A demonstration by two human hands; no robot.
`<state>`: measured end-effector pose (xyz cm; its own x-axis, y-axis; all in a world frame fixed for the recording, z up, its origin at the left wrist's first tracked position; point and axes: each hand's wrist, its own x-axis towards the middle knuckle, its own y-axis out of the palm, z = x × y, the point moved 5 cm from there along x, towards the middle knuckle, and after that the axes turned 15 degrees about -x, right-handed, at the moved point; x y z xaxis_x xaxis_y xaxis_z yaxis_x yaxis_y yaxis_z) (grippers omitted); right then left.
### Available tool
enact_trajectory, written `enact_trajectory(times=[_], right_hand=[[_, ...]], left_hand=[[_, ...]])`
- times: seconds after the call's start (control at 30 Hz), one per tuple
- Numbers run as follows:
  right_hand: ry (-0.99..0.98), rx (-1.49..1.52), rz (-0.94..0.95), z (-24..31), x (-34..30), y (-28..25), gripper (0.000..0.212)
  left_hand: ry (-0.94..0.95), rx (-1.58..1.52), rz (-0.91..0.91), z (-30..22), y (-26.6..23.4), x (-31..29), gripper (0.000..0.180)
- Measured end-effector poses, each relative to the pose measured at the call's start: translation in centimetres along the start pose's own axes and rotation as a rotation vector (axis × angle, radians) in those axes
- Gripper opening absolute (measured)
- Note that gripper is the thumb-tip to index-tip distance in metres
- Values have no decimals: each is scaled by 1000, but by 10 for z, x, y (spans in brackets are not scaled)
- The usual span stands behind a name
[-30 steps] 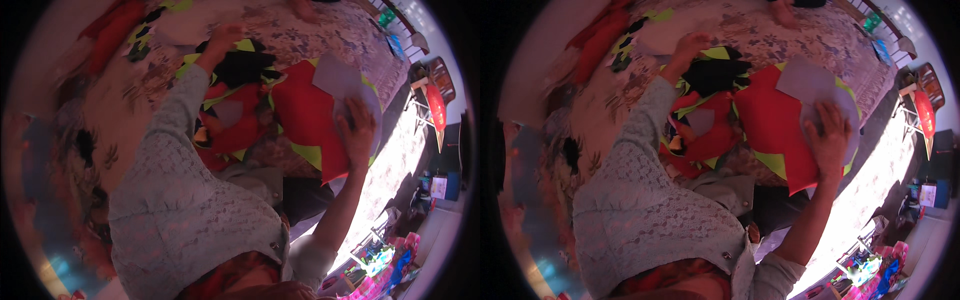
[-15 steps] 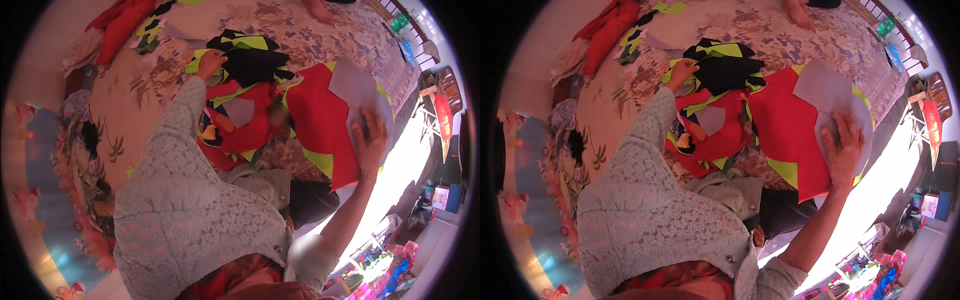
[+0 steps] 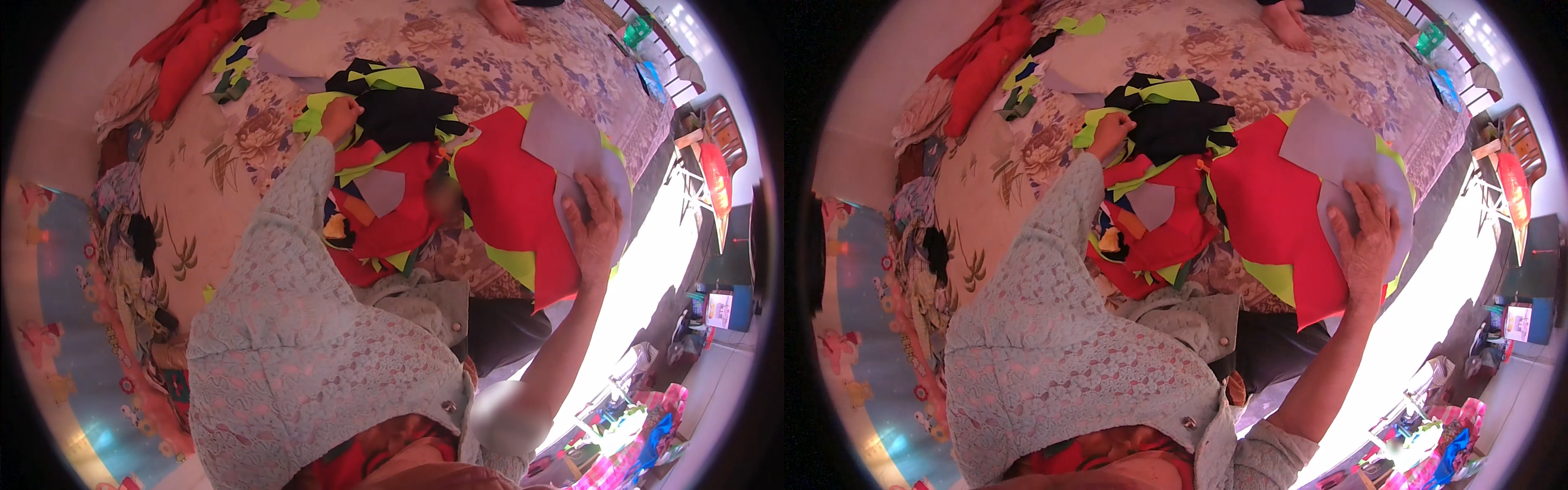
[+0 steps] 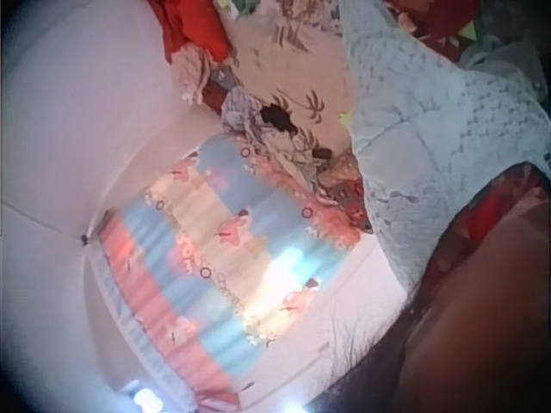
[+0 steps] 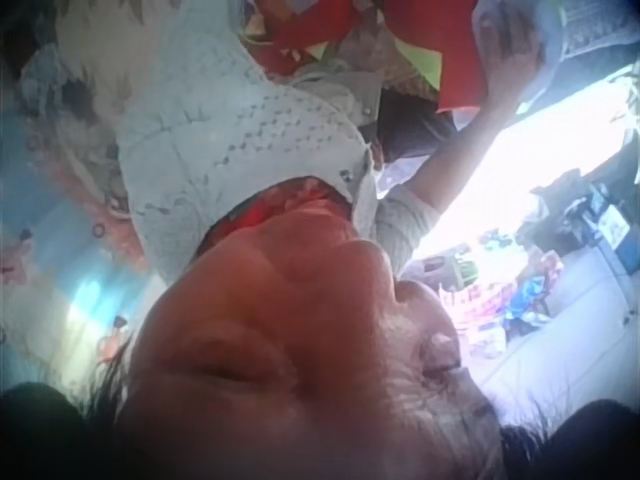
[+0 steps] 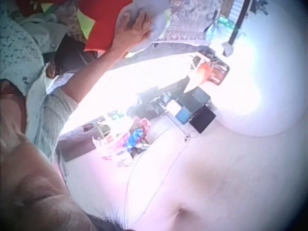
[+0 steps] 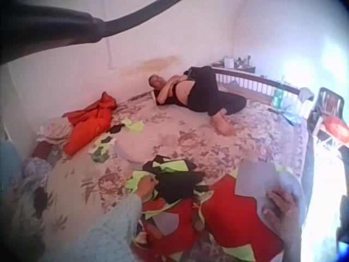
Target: The person sits on a bed and arranges various colored fabric pieces on their lap. They pick up, fold, and layer green, black, red, and gray pieces, smoothing them into a stack.
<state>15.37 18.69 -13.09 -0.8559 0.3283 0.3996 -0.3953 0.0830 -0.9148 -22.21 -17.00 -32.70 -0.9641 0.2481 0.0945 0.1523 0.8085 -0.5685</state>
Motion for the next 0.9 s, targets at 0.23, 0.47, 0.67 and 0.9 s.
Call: enact_trajectory(times=[0.23,0.47,0.67,0.9], right_hand=[[21,-9,32,-1,0,0,43],[16,6,21,-1,0,1,43],[34,9,37,0,1,-2,44],[28,20,21,1,1,-3,43]], left_hand=[[290,129,-10,-48,8,-27,50],[118,372,42,-19,20,-9,66],[338,405,40,-40,27,-22,42],[102,160,118,-55,47,-12,41]])
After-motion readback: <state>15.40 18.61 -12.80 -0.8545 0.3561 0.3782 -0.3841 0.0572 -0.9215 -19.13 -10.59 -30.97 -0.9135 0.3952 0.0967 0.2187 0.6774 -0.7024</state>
